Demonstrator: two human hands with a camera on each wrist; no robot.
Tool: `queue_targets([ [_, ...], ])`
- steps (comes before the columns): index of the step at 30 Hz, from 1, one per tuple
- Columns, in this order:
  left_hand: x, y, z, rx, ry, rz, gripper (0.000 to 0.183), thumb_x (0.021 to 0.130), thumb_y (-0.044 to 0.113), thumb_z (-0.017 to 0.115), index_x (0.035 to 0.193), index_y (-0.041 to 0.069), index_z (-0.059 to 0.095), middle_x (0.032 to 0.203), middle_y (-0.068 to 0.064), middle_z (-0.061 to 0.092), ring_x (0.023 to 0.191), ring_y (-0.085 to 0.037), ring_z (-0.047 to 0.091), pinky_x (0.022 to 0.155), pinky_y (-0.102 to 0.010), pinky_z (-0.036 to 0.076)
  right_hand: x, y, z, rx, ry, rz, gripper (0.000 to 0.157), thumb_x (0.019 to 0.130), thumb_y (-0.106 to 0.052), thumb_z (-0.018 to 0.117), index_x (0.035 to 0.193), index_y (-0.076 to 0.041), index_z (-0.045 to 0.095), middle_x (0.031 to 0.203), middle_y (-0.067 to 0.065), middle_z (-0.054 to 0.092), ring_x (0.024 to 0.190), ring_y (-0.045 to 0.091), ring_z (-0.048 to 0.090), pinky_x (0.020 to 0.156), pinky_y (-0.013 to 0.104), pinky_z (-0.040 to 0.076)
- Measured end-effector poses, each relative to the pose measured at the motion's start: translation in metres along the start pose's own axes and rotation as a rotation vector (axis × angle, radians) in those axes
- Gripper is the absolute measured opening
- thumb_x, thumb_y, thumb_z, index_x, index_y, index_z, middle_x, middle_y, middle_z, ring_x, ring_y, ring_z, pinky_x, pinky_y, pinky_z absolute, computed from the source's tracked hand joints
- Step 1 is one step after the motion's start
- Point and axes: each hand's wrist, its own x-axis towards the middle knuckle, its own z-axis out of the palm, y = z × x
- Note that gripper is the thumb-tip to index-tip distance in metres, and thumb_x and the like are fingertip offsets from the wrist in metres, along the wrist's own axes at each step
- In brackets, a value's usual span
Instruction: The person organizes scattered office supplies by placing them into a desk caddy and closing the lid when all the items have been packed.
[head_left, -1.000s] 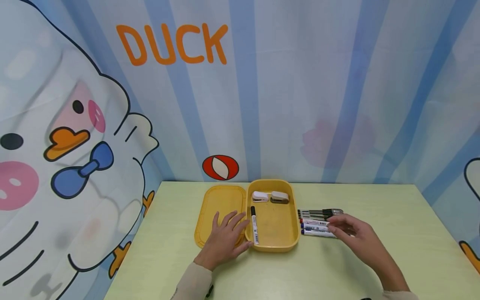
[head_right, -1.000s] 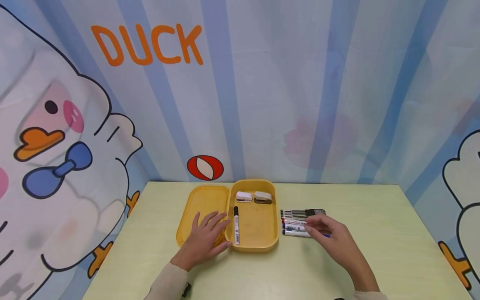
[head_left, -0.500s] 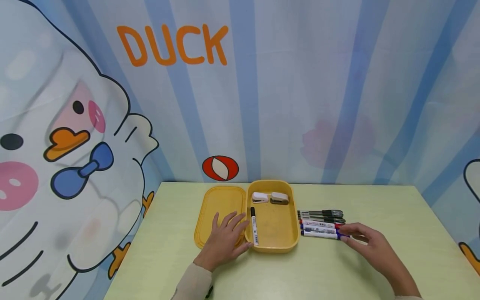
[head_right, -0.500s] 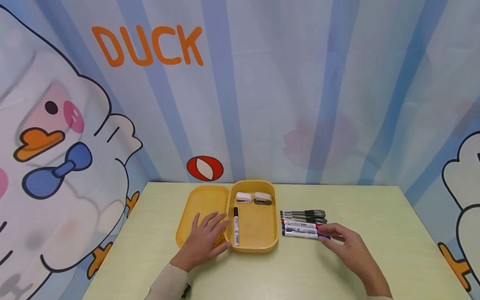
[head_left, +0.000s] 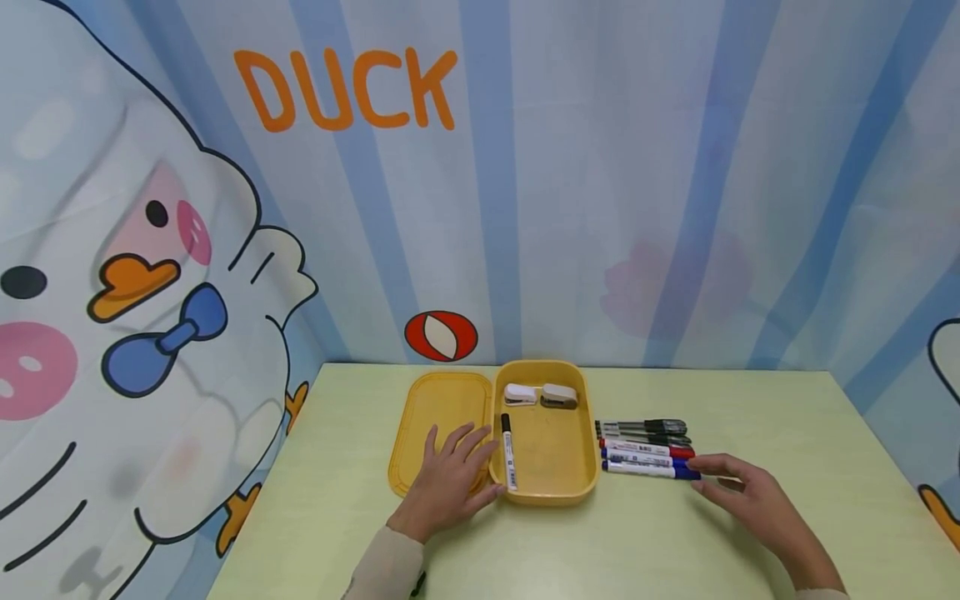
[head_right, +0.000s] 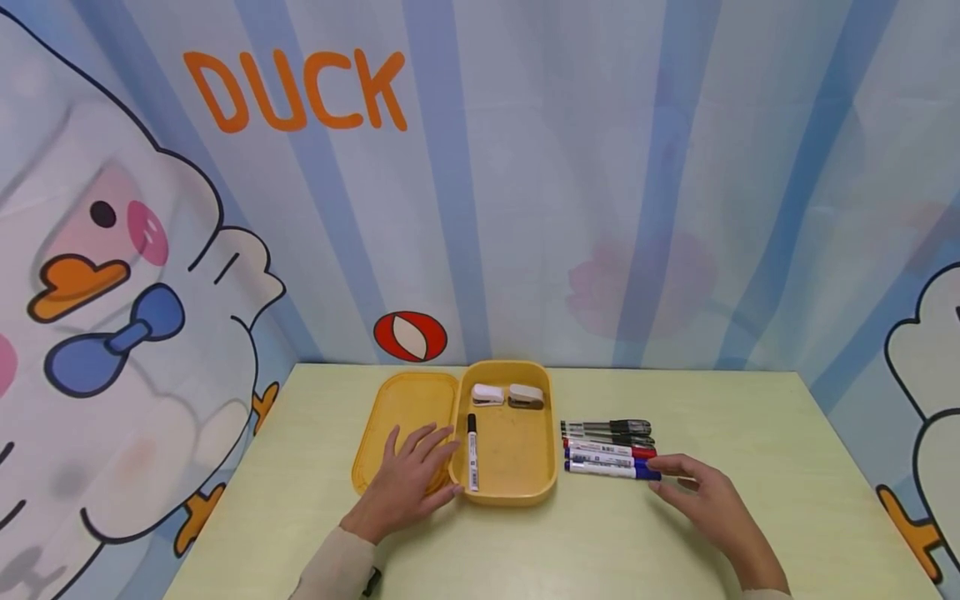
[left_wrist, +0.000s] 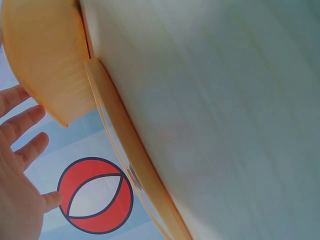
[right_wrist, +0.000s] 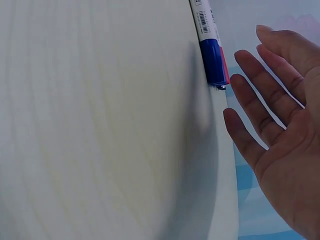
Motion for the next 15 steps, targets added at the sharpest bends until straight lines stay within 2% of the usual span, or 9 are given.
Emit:
queue_targets([
  [6, 0.0003, 0.0002, -0.0006, -0.007, 0.004, 0.002, 0.066, 0.097, 0.069, 0.047, 0.146, 0.025, 0.053, 0.157, 0.001, 0.045, 0.145, -0.026, 0.038, 0.114, -0.072, 0.023, 0.003, 0.0046, 0.0008, 0.006, -0.018, 0.033, 0.044, 0.097, -0.038, 0.069, 0.129, -0.008, 0.068, 0.13, 0.018, 0.066, 0.125, 0.04, 0.058, 0.096, 0.049, 0.055],
  [15, 0.0004, 0.0009, -0.0021, -0.023, -0.006, -0.007, 0.066, 0.097, 0.068, 0.048, 0.146, 0.025, 0.053, 0.157, 0.001, 0.045, 0.145, -0.026, 0.038, 0.114, -0.073, 0.022, 0.0037, 0.0106, 0.0003, -0.012, -0.017, 0.031, 0.045, 0.097, -0.039, 0.069, 0.128, -0.006, 0.068, 0.13, 0.019, 0.066, 0.121, 0.039, 0.061, 0.094, 0.048, 0.056],
])
